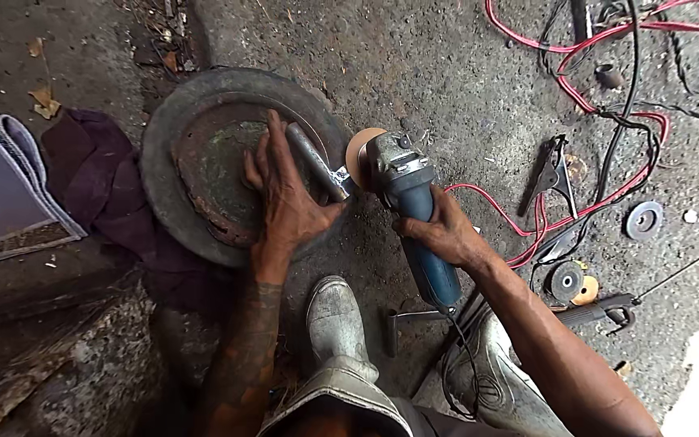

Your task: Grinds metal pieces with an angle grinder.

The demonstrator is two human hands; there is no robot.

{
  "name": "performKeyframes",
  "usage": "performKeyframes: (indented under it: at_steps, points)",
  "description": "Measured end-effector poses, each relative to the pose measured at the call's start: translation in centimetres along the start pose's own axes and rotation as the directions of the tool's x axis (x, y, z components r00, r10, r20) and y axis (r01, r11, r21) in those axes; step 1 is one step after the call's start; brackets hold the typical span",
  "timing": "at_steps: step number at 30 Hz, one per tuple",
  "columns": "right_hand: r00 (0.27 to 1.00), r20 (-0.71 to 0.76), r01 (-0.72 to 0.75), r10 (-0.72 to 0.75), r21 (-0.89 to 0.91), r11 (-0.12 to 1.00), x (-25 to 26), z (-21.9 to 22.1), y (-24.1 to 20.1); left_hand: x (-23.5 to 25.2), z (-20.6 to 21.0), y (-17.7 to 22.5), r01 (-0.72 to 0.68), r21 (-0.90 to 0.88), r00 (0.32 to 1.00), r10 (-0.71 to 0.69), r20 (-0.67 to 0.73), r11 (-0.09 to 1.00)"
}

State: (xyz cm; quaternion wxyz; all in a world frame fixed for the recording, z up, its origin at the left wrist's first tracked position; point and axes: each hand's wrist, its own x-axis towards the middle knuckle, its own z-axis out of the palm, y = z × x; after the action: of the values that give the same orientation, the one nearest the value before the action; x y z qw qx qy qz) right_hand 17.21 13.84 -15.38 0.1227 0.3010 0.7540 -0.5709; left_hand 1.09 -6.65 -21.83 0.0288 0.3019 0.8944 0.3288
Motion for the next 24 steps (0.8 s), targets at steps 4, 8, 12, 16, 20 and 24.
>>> performKeyframes:
  at_steps: [4,8,12,16,20,24]
  points:
    - [0.999,0.037,0.001,0.000,-0.037,0.999,-0.3,0.2,-0.2,0.2,0.2,-0.3,-0.030,-0.025,0.999,0.030,-0.028,0.999]
    - [1.000,0.020,-0.014,0.014,-0.017,1.000,-0.1,0.3,-0.7,-0.6,-0.6,0.2,-0.024,-0.030,0.999,0.025,0.035,0.999]
    - [0.998,0.049,0.029,-0.026,-0.066,0.997,-0.3,0.3,-1.2,-0.7,-0.5,0.3,-0.042,-0.048,0.999,0.042,0.017,0.998]
    - [0.999,0.039,-0.012,0.015,-0.058,0.998,-0.1,0.4,-1.5,-0.6,-0.3,0.1,-0.047,-0.055,0.999,0.047,-0.001,0.997]
    - [0.999,0.043,-0.005,0.008,-0.065,0.998,-0.3,0.4,-1.7,-0.1,0.4,-0.4,-0.060,-0.057,0.997,0.057,-0.056,0.997]
    - [0.999,0.036,-0.023,0.024,-0.043,0.999,-0.2,0.3,-1.7,-0.7,-0.3,0.0,-0.055,-0.059,0.998,0.055,0.003,0.997]
